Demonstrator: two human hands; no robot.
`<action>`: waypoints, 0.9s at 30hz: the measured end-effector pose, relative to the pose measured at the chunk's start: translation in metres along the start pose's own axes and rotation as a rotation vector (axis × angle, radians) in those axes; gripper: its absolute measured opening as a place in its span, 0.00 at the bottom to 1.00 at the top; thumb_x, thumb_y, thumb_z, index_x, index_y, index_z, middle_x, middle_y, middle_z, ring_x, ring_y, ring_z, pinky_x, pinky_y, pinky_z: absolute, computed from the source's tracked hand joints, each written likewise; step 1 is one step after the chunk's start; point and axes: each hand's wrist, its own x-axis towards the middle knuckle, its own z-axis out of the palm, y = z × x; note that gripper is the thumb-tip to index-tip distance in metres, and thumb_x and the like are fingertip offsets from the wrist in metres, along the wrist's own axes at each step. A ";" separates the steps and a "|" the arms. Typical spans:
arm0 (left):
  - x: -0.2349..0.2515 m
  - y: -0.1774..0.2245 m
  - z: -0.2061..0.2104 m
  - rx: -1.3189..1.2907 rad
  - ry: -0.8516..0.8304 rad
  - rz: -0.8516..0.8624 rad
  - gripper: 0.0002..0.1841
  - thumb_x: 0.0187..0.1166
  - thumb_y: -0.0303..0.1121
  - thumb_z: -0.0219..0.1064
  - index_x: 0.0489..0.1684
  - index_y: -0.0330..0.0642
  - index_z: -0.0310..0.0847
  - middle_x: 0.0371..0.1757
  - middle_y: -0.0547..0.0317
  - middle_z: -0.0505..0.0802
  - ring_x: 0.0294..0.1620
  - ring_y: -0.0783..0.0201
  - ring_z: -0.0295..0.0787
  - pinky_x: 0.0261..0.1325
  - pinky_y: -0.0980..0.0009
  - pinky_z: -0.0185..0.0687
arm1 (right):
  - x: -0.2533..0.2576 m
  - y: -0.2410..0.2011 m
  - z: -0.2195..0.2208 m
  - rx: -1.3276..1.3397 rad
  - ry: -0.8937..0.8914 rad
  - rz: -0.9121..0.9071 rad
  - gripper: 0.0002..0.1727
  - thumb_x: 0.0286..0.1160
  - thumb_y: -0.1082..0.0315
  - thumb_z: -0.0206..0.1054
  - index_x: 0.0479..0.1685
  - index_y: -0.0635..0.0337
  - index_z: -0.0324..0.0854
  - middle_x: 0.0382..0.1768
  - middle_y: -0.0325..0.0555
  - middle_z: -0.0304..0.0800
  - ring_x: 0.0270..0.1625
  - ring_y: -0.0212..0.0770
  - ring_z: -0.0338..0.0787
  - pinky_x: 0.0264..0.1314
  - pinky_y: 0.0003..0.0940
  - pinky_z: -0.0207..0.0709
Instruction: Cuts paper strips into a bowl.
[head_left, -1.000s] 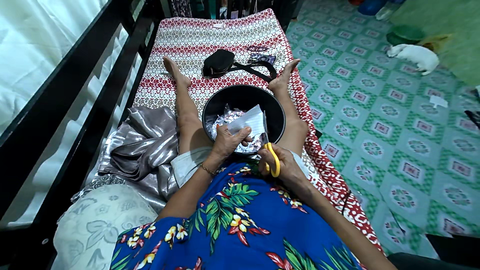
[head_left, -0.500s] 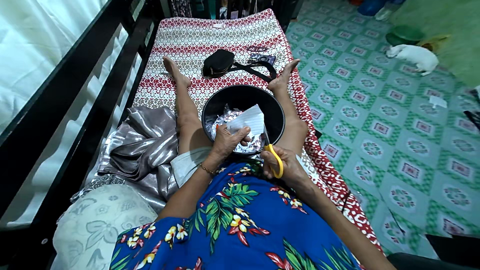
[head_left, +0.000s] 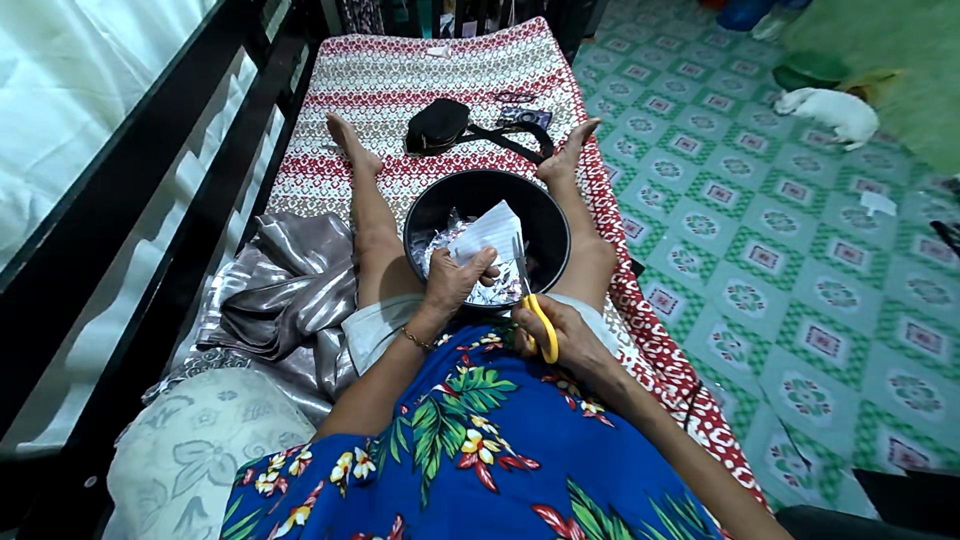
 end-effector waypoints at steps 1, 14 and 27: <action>0.000 0.000 0.000 0.000 -0.005 0.006 0.05 0.76 0.16 0.66 0.37 0.35 0.81 0.19 0.65 0.91 0.18 0.75 0.88 0.29 0.79 0.88 | 0.000 -0.001 0.000 -0.012 0.002 0.006 0.12 0.86 0.61 0.57 0.44 0.62 0.78 0.19 0.27 0.80 0.22 0.19 0.80 0.32 0.17 0.77; 0.001 -0.003 -0.002 0.037 -0.053 0.037 0.04 0.77 0.17 0.66 0.35 0.35 0.82 0.19 0.66 0.91 0.18 0.76 0.87 0.29 0.79 0.87 | 0.000 0.000 0.005 0.036 0.077 -0.023 0.09 0.85 0.65 0.58 0.41 0.62 0.78 0.18 0.27 0.83 0.21 0.19 0.82 0.30 0.16 0.79; -0.003 -0.005 -0.014 0.125 -0.239 0.061 0.03 0.80 0.23 0.67 0.37 0.38 0.84 0.22 0.66 0.92 0.20 0.77 0.87 0.30 0.81 0.85 | 0.001 -0.003 0.005 0.136 0.105 0.004 0.10 0.88 0.66 0.56 0.38 0.59 0.77 0.17 0.29 0.85 0.20 0.21 0.84 0.28 0.16 0.79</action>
